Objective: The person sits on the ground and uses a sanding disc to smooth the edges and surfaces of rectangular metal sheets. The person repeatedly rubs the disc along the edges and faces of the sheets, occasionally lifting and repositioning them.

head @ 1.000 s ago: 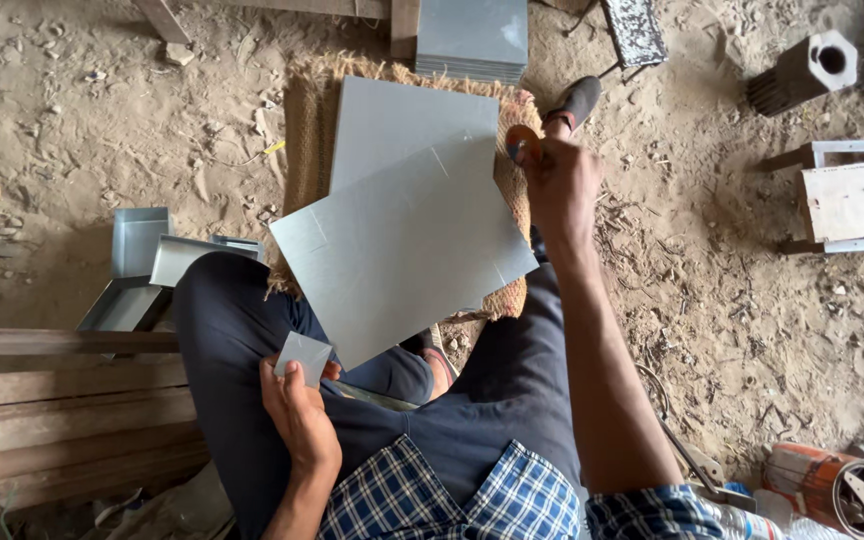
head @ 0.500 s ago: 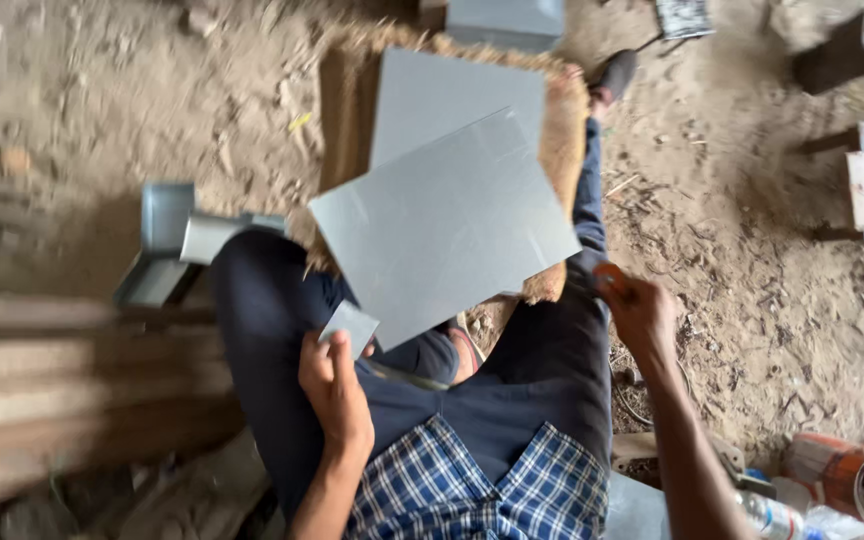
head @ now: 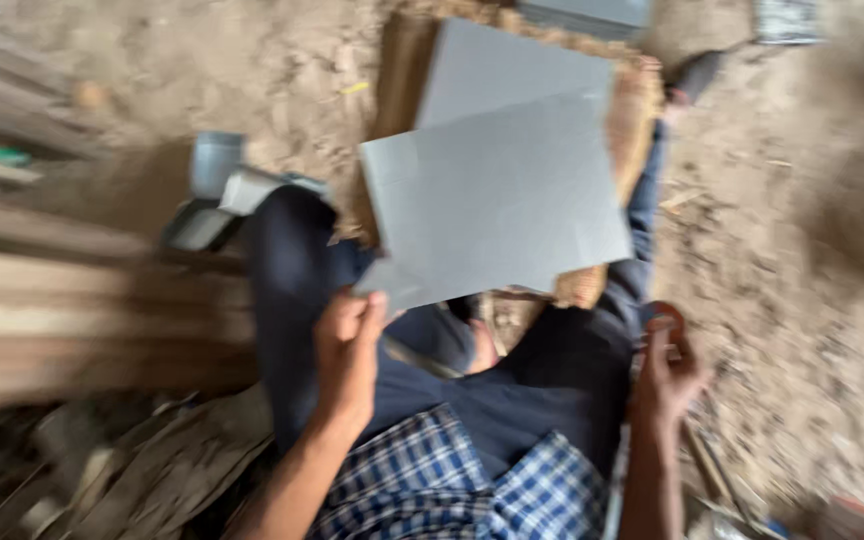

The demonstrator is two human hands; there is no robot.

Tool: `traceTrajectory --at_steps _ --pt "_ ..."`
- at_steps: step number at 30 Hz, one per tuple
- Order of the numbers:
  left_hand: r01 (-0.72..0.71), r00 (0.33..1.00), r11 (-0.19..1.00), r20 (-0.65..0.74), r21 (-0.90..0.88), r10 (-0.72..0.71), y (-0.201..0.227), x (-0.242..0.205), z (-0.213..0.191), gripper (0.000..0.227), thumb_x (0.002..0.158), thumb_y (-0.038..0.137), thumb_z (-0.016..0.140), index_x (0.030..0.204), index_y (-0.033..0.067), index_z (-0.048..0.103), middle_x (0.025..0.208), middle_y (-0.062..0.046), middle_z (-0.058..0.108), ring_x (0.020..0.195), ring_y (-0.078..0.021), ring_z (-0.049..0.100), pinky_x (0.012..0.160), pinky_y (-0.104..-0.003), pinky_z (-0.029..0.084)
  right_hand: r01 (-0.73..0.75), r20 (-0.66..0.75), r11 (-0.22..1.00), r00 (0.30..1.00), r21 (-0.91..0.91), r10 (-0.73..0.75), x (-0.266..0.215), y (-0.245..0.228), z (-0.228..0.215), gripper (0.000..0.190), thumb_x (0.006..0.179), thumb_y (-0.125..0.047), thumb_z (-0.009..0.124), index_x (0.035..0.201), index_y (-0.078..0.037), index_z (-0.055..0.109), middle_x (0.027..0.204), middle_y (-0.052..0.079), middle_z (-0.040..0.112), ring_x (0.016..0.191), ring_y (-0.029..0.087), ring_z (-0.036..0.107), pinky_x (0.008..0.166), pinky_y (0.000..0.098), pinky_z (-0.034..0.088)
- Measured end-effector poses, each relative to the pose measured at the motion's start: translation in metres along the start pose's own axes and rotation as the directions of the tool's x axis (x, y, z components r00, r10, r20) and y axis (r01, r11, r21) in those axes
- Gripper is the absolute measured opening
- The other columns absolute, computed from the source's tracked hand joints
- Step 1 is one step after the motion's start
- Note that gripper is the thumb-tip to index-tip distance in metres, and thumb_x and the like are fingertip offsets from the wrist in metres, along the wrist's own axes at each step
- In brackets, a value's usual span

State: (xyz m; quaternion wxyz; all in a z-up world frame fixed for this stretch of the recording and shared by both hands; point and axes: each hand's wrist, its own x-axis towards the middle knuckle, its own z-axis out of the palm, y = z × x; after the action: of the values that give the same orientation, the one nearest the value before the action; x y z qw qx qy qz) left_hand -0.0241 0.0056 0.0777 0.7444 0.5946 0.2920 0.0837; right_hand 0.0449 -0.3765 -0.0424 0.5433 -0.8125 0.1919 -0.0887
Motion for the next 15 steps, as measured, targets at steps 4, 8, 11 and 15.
traceTrajectory --at_steps 4,8,11,15 --pt "0.005 1.000 0.999 0.000 -0.032 -0.005 -0.010 0.006 -0.005 0.024 0.102 0.022 0.063 0.111 -0.0004 0.063 0.100 -0.006 0.071 0.089 -0.0131 0.067 0.081 -0.030 0.055 0.164 0.065 0.977 0.983 0.133 -0.173 0.030 -0.014 0.036 0.024 0.110 -0.023 0.071 0.117 0.000 0.072 0.097 0.003 0.072 0.080 0.008 0.068 0.070 0.0273 0.055" --pt "0.087 0.994 0.994 -0.062 -0.064 -0.091 -0.019 0.006 -0.005 0.020 0.099 0.015 0.070 0.107 -0.0014 0.064 0.092 -0.005 0.068 0.083 -0.0122 0.067 0.078 -0.028 0.056 0.379 0.207 0.905 0.917 -0.195 -0.340 0.051 -0.011 0.061 0.030 0.112 -0.029 0.076 0.094 -0.006 0.068 0.074 0.001 0.053 0.059 0.009 0.042 0.054 0.0285 0.040" --pt "0.039 0.993 0.995 -0.112 -0.091 -0.049 -0.019 0.009 -0.003 0.024 0.093 0.009 0.073 0.112 0.0008 0.062 0.092 -0.005 0.069 0.081 -0.0116 0.067 0.075 -0.026 0.056 0.329 0.246 0.906 0.932 -0.266 -0.266 0.059 0.003 0.068 0.043 0.109 -0.035 0.073 0.077 -0.013 0.053 0.067 -0.005 0.050 0.050 0.006 0.036 0.052 0.0257 0.039" --pt "0.007 0.992 0.995 -0.123 -0.099 -0.019 -0.015 0.011 0.000 0.035 0.089 0.005 0.076 0.118 0.0023 0.057 0.091 -0.007 0.070 0.080 -0.0119 0.067 0.074 -0.025 0.057 0.347 0.295 0.910 0.915 -0.227 -0.275 0.060 0.012 0.059 0.047 0.107 -0.038 0.073 0.075 -0.015 0.049 0.063 -0.005 0.047 0.048 0.007 0.035 0.049 0.0295 0.036"
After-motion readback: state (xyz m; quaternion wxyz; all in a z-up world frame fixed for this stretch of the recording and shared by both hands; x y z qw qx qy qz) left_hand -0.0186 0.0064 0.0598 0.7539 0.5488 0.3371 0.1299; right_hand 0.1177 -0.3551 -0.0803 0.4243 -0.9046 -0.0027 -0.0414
